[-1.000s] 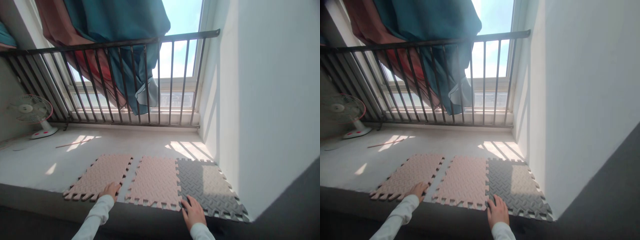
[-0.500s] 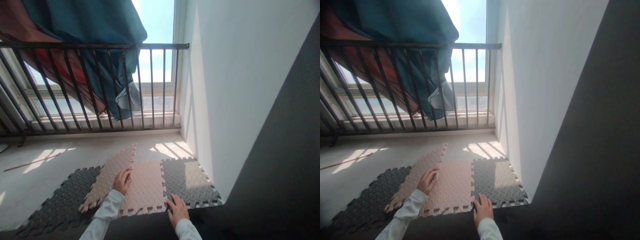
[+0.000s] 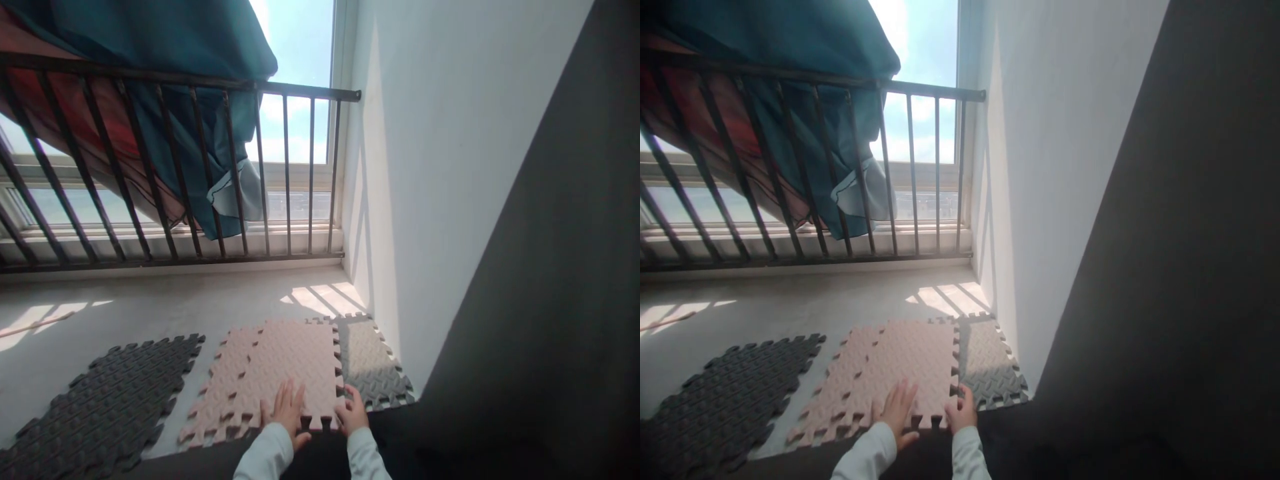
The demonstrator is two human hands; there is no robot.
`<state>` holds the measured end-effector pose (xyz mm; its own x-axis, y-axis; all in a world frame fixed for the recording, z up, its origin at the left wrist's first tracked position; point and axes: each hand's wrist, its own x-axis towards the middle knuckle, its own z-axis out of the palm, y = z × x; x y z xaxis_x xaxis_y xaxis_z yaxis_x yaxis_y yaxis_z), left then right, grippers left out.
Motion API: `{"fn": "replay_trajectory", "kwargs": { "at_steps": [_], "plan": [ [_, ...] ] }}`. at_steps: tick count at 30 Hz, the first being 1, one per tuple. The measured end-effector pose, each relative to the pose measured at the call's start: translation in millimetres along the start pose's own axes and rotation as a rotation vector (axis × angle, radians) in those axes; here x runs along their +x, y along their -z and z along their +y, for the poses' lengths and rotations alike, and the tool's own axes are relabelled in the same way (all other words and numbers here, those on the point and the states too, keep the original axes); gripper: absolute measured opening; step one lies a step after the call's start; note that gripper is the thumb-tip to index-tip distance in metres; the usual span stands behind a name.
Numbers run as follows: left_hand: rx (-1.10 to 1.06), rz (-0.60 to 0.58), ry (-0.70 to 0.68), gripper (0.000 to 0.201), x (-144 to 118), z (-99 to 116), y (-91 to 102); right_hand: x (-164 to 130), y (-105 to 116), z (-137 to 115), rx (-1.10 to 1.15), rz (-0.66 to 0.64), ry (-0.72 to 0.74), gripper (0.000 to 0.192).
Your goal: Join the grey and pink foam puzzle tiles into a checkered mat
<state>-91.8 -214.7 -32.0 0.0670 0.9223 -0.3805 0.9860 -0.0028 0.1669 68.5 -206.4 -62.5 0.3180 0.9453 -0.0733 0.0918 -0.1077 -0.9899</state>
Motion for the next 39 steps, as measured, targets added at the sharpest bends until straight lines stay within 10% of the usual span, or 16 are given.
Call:
{"fn": "replay_trajectory", "kwargs": {
  "at_steps": [8, 21, 32, 39],
  "plan": [
    [0.078, 0.303, 0.277, 0.055, 5.8, -122.8, -36.2, 13.7, -4.4, -9.6, 0.6, 0.123, -0.213, 0.054],
    [-0.264, 0.591, -0.132, 0.042, 58.8, -114.0, -45.5, 31.9, 17.0, -12.1, 0.771, 0.155, -0.092, 0.061],
    [-0.192, 0.463, -0.268, 0.026, 135.9, -71.4, 14.5, 34.2, 8.0, -0.3, -0.923, 0.15, 0.053, 0.062],
    [0.015, 0.252, -0.17, 0.028, 183.3, -29.7, 56.1, 52.0, 16.4, -7.8, -1.203, 0.119, -0.077, 0.054]
  ]
}}
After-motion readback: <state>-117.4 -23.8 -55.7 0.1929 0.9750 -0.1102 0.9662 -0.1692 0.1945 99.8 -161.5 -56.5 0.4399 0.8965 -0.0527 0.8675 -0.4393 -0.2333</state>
